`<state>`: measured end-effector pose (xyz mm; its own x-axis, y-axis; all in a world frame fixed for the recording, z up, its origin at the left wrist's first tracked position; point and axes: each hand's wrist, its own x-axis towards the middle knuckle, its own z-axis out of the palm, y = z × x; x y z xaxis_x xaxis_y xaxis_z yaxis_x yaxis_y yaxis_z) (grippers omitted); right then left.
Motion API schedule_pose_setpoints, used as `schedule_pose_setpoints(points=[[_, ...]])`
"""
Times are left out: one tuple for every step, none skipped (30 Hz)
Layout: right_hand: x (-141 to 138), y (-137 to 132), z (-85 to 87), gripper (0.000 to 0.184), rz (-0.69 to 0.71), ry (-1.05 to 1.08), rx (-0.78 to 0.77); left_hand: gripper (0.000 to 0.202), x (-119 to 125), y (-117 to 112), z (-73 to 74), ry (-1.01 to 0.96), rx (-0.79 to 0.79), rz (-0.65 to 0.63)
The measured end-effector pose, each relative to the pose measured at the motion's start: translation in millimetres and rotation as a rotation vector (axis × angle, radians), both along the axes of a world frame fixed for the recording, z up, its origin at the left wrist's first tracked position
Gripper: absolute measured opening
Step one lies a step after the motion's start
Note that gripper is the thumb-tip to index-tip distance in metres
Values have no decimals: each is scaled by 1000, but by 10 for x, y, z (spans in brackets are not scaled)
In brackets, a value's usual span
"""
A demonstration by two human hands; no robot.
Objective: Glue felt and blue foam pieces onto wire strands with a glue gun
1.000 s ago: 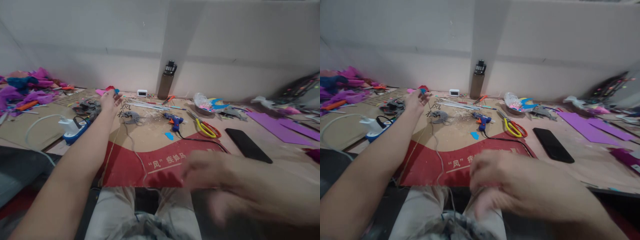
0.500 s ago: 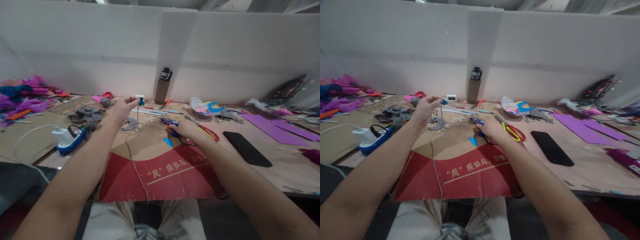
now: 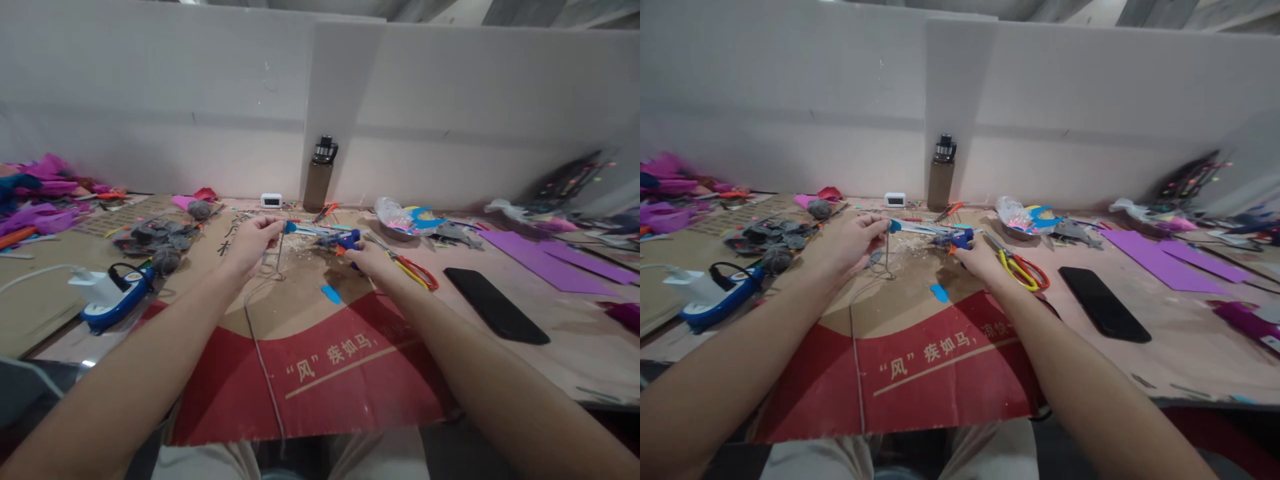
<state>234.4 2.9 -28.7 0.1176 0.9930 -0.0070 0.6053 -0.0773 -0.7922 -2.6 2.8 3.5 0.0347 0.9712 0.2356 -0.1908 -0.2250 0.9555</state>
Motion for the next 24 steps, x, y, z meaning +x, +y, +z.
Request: schedule_pose_setpoints(points=[[-22, -8, 8, 15, -9, 90, 36, 6, 1, 2, -4, -13, -13, 8], [-46, -23, 22, 18, -6, 194, 79, 6, 3, 3, -5, -27, -25, 18], [-71, -46, 41, 23, 8, 291, 124, 7, 6, 2, -3, -41, -35, 27], [-94, -75, 65, 26, 36, 365, 166, 8, 10, 0, 1, -55, -45, 34], [-116, -111, 92, 29, 73, 413, 205, 10, 14, -4, 6, -68, -56, 41], [-136, -151, 121, 30, 114, 438, 235, 11, 19, -8, 11, -81, -67, 48], [-154, -196, 148, 30, 158, 446, 258, 11, 23, -13, 14, -97, -80, 55], [-171, -243, 174, 29, 203, 445, 282, 11, 26, -16, 16, -114, -97, 59], [-188, -290, 197, 28, 248, 440, 304, 10, 27, -19, 15, -133, -115, 60], [-204, -336, 217, 27, 289, 429, 323, 10, 27, -19, 11, -151, -131, 60], [-221, -380, 232, 26, 321, 416, 334, 10, 25, -17, 5, -165, -143, 59], [-237, -420, 243, 24, 342, 402, 341, 10, 23, -13, -4, -174, -150, 57], [-253, -454, 249, 22, 351, 391, 349, 10, 20, -7, -15, -180, -152, 56], [-268, -481, 251, 20, 355, 381, 359, 11, 17, 0, -26, -183, -147, 54], [-281, -500, 248, 19, 362, 371, 369, 11, 16, 7, -37, -186, -141, 52], [-290, -511, 242, 20, 368, 361, 383, 11, 16, 13, -46, -189, -135, 51], [-296, -515, 232, 21, 375, 342, 396, 12, 18, 17, -53, -190, -133, 50], [-298, -513, 219, 22, 377, 313, 409, 12, 22, 19, -56, -188, -132, 50], [-296, -507, 207, 24, 377, 277, 421, 12, 27, 17, -56, -182, -135, 53], [-292, -499, 196, 25, 373, 238, 432, 12, 32, 14, -54, -175, -140, 57], [-287, -493, 187, 27, 366, 204, 444, 12, 37, 9, -51, -170, -145, 59], [-282, -489, 182, 28, 359, 175, 456, 12, 41, 3, -47, -166, -149, 60], [-279, -489, 182, 29, 353, 154, 465, 12, 43, -1, -43, -166, -150, 59], [-278, -493, 185, 29, 349, 141, 475, 12, 44, -4, -41, -166, -149, 58]])
